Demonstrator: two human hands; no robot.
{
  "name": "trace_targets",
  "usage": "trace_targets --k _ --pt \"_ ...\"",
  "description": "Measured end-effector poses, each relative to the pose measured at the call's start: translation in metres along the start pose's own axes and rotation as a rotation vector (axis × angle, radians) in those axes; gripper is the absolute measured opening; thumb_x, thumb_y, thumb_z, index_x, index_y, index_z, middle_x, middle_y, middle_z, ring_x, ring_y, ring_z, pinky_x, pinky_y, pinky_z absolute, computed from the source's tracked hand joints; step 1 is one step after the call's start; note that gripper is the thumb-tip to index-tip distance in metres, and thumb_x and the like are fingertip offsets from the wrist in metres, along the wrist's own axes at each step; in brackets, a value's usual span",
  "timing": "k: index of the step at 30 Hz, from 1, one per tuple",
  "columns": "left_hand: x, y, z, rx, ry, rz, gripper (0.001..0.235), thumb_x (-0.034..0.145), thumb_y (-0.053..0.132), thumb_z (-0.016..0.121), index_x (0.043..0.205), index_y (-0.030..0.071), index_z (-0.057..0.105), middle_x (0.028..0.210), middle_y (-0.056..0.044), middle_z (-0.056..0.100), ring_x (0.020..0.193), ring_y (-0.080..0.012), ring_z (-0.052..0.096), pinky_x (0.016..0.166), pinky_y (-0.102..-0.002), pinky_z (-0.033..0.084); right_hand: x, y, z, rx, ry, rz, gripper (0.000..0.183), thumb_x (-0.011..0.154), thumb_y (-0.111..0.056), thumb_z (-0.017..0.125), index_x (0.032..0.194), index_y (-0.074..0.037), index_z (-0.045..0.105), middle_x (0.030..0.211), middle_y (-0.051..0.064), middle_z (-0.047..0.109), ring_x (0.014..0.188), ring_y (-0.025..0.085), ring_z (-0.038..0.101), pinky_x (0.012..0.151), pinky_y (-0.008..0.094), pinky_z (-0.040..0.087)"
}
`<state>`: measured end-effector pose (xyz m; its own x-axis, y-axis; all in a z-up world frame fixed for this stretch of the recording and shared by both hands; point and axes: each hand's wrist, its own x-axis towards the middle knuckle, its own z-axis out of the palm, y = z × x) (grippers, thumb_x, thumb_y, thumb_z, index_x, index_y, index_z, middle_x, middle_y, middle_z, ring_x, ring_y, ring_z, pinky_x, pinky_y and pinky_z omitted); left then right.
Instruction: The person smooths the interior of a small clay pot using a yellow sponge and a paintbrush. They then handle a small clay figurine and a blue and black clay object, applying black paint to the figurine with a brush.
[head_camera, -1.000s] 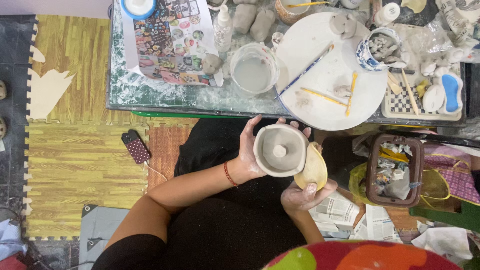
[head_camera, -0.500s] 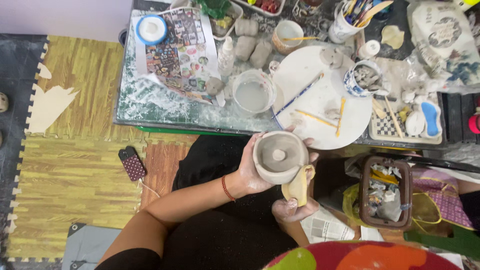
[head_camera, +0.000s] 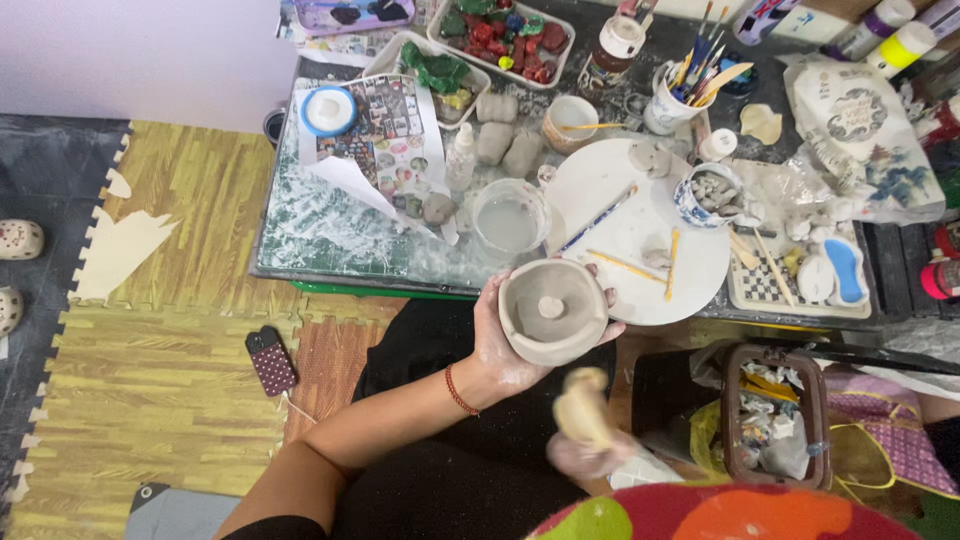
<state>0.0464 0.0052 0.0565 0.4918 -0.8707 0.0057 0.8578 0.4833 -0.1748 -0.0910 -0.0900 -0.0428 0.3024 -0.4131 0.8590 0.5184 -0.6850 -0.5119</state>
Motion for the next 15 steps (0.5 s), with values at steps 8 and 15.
trace_targets --k 8,15 --pt "0.001 -0.008 -0.008 0.215 -0.036 0.166 0.070 0.101 0.058 0.029 0.145 0.008 0.051 0.149 -0.020 0.056 0.138 -0.0409 0.052 0.123 -0.057 0.034 0.009 0.016 0.010 -0.155 0.123 0.312 0.032 0.110 -0.030 0.050 0.110 0.001 0.045 0.104 0.017 0.050 0.083 0.014 0.046 0.072 0.029 0.041" --pt "-0.002 0.009 0.002 0.119 -0.163 0.262 0.074 0.096 0.059 0.028 0.141 0.006 0.052 0.140 -0.020 0.057 0.129 -0.0416 0.056 0.113 -0.061 0.043 -0.002 -0.005 0.022 0.151 -0.347 0.112 0.042 0.105 -0.029 0.047 0.112 0.009 0.062 0.125 0.031 0.064 0.116 0.037 0.065 0.099 0.045 0.051"
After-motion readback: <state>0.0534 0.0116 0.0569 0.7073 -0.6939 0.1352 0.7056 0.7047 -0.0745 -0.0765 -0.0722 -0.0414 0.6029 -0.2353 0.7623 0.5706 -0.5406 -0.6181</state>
